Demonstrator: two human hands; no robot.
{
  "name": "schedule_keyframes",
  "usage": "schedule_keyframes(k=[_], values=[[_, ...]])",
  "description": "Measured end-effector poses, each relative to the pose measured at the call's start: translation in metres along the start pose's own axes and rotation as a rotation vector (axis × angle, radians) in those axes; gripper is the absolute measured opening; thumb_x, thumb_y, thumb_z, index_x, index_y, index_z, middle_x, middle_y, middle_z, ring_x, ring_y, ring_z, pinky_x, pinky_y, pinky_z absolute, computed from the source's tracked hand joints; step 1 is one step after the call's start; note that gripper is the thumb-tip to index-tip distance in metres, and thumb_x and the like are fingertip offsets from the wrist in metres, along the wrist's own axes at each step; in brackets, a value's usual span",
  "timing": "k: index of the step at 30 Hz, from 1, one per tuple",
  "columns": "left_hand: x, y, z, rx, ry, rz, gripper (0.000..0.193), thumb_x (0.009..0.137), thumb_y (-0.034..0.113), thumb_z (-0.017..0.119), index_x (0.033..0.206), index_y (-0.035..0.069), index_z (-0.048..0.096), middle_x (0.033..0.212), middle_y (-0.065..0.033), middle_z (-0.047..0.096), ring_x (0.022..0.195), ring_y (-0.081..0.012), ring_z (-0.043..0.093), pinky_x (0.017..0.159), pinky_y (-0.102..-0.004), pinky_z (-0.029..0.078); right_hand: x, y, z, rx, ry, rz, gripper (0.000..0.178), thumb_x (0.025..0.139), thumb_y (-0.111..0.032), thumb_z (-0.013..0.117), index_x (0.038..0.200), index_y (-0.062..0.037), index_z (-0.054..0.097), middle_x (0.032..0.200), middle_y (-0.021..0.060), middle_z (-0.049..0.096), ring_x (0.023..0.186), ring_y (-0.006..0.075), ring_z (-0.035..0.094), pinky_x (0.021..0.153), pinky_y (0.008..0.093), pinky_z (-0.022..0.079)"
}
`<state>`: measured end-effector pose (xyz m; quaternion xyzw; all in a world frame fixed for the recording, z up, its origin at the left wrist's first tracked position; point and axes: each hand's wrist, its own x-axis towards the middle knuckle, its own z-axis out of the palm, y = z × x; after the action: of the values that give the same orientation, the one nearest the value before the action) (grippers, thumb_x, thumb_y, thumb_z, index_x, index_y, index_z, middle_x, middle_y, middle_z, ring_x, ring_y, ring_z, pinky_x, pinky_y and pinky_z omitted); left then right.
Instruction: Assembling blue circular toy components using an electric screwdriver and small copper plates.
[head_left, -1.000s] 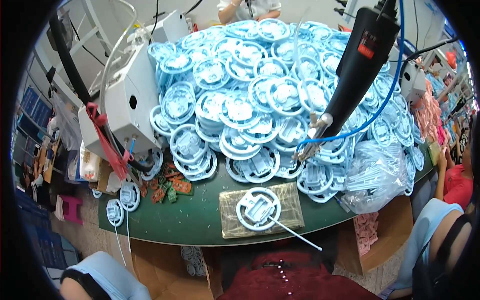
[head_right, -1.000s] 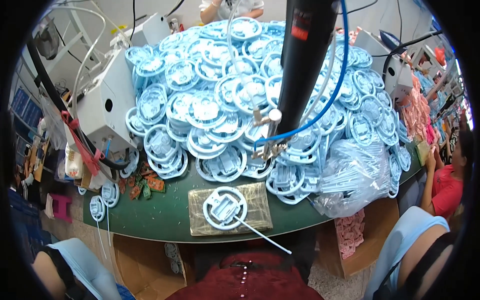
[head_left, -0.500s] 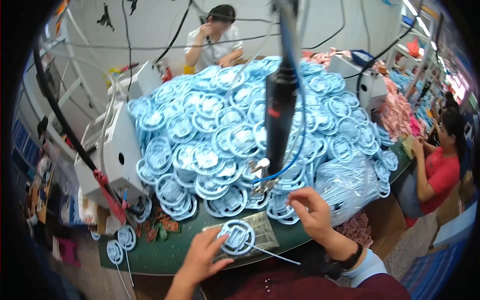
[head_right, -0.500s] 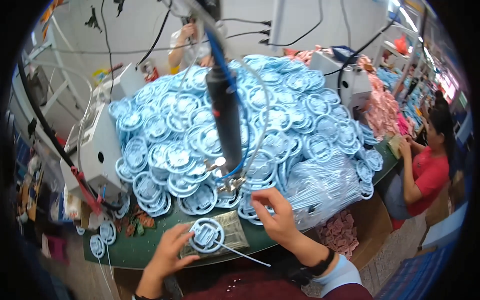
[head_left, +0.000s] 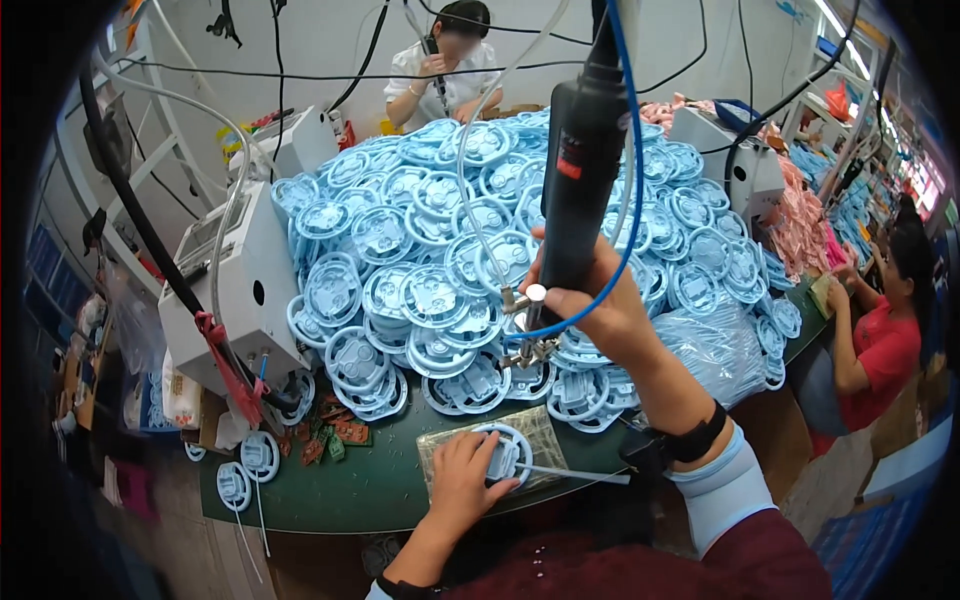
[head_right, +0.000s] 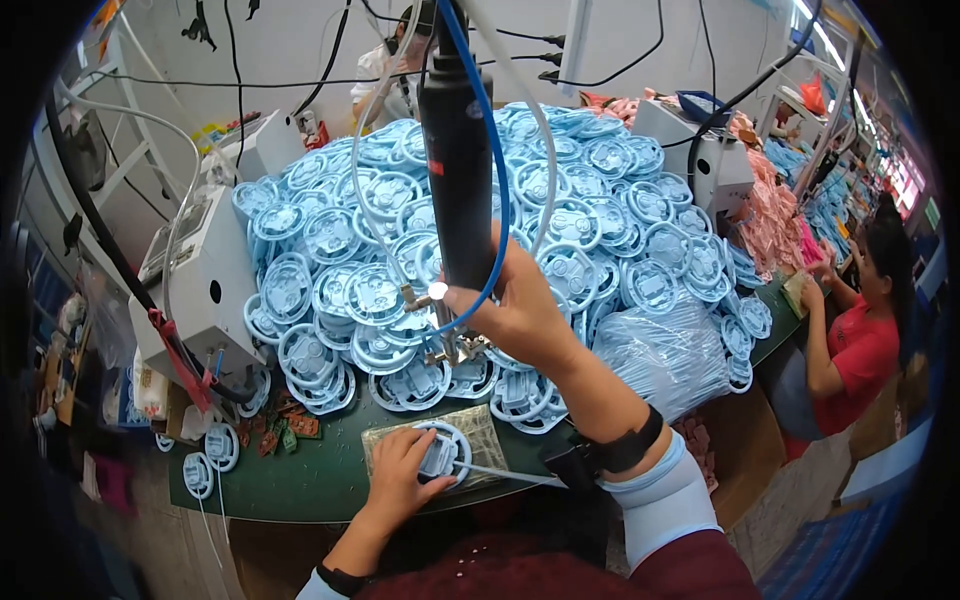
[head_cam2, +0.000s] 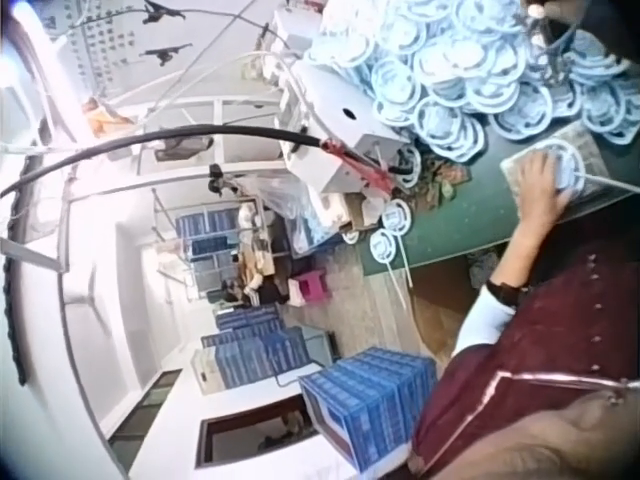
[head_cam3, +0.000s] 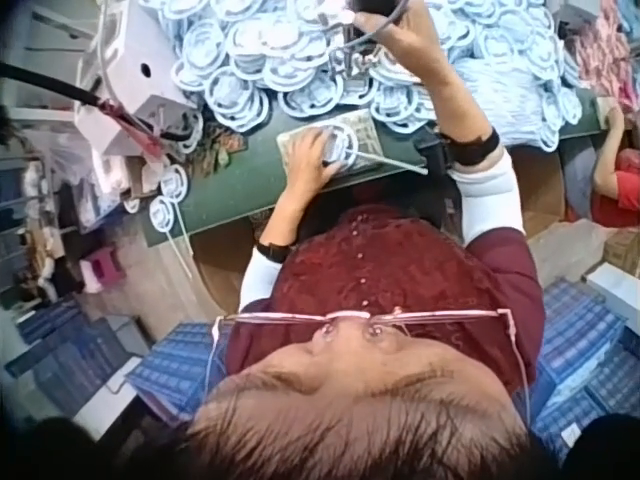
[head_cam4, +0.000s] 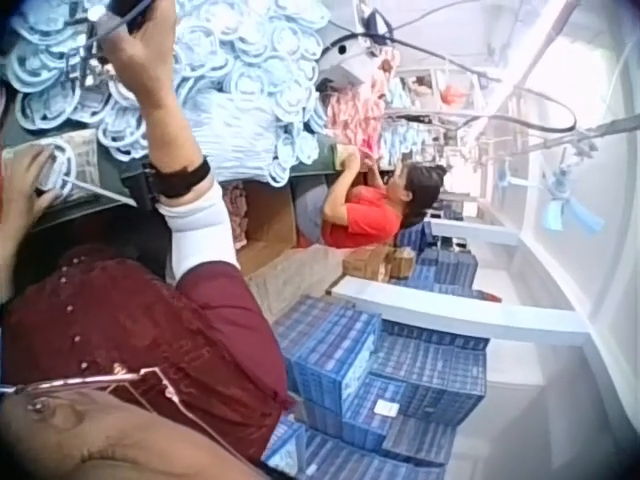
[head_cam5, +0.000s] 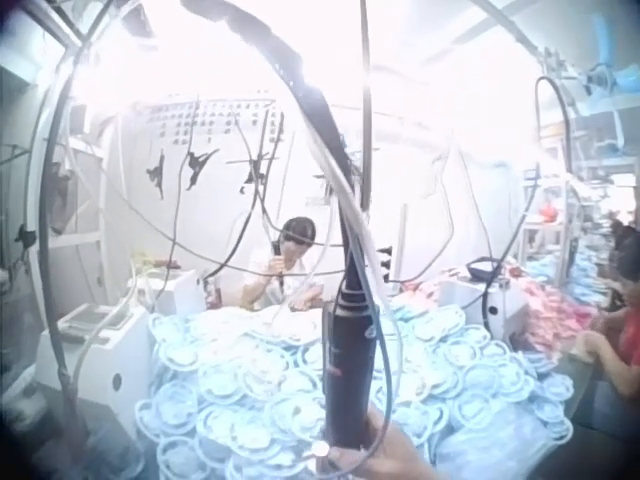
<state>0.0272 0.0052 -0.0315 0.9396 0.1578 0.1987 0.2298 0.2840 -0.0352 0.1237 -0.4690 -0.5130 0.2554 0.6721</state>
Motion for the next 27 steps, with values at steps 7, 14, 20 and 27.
schedule_keyframes(k=[7, 14, 20, 27], values=[[0.02, 0.003, 0.012, -0.024, 0.247, -0.121, 0.054, 0.078, 0.031, 0.08, 0.119, 0.001, 0.063, 0.105, -0.0108, 0.06, 0.1, -0.0293, 0.053, 0.084, -0.0415, 0.037, 0.007, -0.036, 0.047, 0.108, 0.146, -0.027, 0.044, 0.079, -0.005, 0.074, 0.118, 0.0, 0.053, 0.084, 0.0047, 0.061, 0.07, 0.0116, 0.064, 0.065, 0.0267, 0.054], [0.008, -0.034, 0.0, 0.074, 0.301, -0.083, 0.021, 0.077, 0.02, 0.078, 0.094, 0.009, 0.07, 0.087, -0.0047, 0.056, 0.089, -0.0266, 0.053, 0.077, -0.0415, 0.036, -0.001, -0.058, 0.081, 0.078, 0.23, -0.179, 0.033, 0.083, 0.002, 0.061, 0.113, 0.0056, 0.047, 0.077, 0.0099, 0.056, 0.059, 0.0201, 0.062, 0.058, 0.0327, 0.053], [-0.016, -0.013, -0.01, 0.01, 0.198, -0.049, 0.069, 0.073, 0.03, 0.083, 0.132, 0.006, 0.056, 0.12, -0.0085, 0.061, 0.113, -0.0269, 0.053, 0.096, -0.0442, 0.034, -0.011, -0.077, 0.068, -0.08, 0.204, -0.127, 0.039, 0.084, -0.005, 0.062, 0.119, 0.0085, 0.05, 0.077, 0.0088, 0.056, 0.06, 0.0172, 0.062, 0.057, 0.0278, 0.05], [-0.014, -0.009, 0.013, 0.026, 0.117, -0.1, 0.12, 0.058, 0.044, 0.09, 0.15, -0.001, 0.028, 0.132, -0.0157, 0.054, 0.124, -0.0305, 0.049, 0.101, -0.0498, 0.031, -0.014, -0.027, 0.076, -0.214, 0.204, -0.175, 0.037, 0.084, 0.007, 0.062, 0.119, 0.0062, 0.05, 0.078, 0.0062, 0.059, 0.064, 0.0139, 0.063, 0.06, 0.0269, 0.052]])
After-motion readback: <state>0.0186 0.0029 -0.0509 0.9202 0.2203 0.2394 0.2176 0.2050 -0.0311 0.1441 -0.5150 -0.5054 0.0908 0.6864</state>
